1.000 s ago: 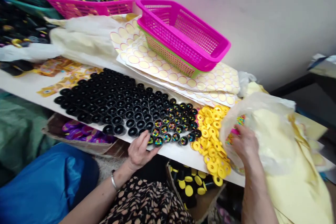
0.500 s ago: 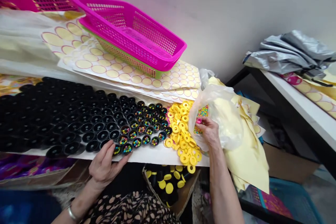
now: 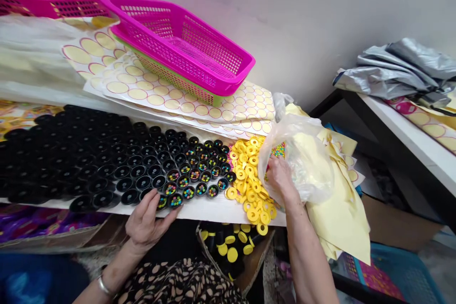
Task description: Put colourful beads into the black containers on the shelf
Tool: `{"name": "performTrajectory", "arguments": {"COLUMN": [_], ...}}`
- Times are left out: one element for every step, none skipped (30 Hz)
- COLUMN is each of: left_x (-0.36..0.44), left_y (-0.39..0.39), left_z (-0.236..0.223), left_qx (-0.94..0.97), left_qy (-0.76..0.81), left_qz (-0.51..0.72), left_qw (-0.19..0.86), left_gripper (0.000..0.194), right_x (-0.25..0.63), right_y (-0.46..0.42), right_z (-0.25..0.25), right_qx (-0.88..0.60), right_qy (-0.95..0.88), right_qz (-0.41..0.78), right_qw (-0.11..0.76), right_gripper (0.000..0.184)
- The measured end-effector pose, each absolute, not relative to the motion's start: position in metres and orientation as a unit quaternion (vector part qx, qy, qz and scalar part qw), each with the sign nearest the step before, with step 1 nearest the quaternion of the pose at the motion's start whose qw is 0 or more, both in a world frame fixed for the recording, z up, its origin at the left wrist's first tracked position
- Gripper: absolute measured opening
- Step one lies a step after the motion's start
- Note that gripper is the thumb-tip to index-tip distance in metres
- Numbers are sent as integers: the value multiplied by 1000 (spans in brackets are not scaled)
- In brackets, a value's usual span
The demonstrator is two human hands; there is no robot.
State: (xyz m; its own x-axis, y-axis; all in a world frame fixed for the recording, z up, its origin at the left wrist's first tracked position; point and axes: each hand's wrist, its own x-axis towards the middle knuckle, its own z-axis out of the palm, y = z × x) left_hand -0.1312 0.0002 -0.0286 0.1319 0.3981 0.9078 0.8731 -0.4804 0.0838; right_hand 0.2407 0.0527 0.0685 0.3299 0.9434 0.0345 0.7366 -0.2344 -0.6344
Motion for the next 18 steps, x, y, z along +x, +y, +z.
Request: {"name": "performTrajectory", "arguments": {"left_x": [-131,-131,-131,-131,-132,-132,-132,-132,-132,-132,-132,-131,-131,-131,-131,-131,-131,-131], "left_y": [0,0,0,1,1,1,1,0,-1,-4,-6,-9,-11,-12,-13,-14,-14,-14], "left_z": [-29,-29,-29,-30,-30,-31,-31,-31,-31,-31,-30,-30,-30,-31,-32,-33,-33,-34], "left_qx": [-711,-710,-711,-711,-712,-713,-713,-715,-715,-715,-715,-716,-716,-716,-717,-717,-717,-717], "left_qy": [-447,-447,-446,-444,-442,-441,-441,-441,-442,-444,-446,-448,-452,-455,-457,-458,-458,-459], "left_qz": [-484,-485,-486,-487,-488,-489,-489,-489,-490,-491,-493,-494,-495,-493,-492,-490,-489,-488], "left_qw": [245,245,245,245,244,242,240,236,231,224,215,206,198,192,190,190,191,192], "left_gripper": [75,75,75,75,75,75,75,75,74,72,71,69,67,66,66,66,66,66], "right_x": [242,244,246,249,251,252,251,247,240,230,217,203,187,171,154,138,122,107], "right_y": [54,53,52,48,44,38,32,26,21,17,15,15,16,20,25,31,39,48], "right_z": [67,66,66,65,66,68,71,75,80,86,93,98,103,107,109,110,109,107], "right_qx": [-754,-745,-737,-733,-728,-720,-706,-685,-659,-630,-606,-589,-576,-566,-556,-548,-539,-529], "right_qy": [-552,-549,-542,-531,-517,-500,-483,-467,-453,-443,-441,-447,-458,-471,-490,-513,-542,-577], "right_qz": [193,201,206,204,201,202,210,223,241,258,274,288,305,327,353,375,392,397], "right_qw": [299,321,348,373,403,437,474,512,551,583,603,608,604,592,572,544,513,479], "right_gripper": [8,10,15,21,24,26,26,25,25,26,27,27,28,30,31,31,29,26]}}
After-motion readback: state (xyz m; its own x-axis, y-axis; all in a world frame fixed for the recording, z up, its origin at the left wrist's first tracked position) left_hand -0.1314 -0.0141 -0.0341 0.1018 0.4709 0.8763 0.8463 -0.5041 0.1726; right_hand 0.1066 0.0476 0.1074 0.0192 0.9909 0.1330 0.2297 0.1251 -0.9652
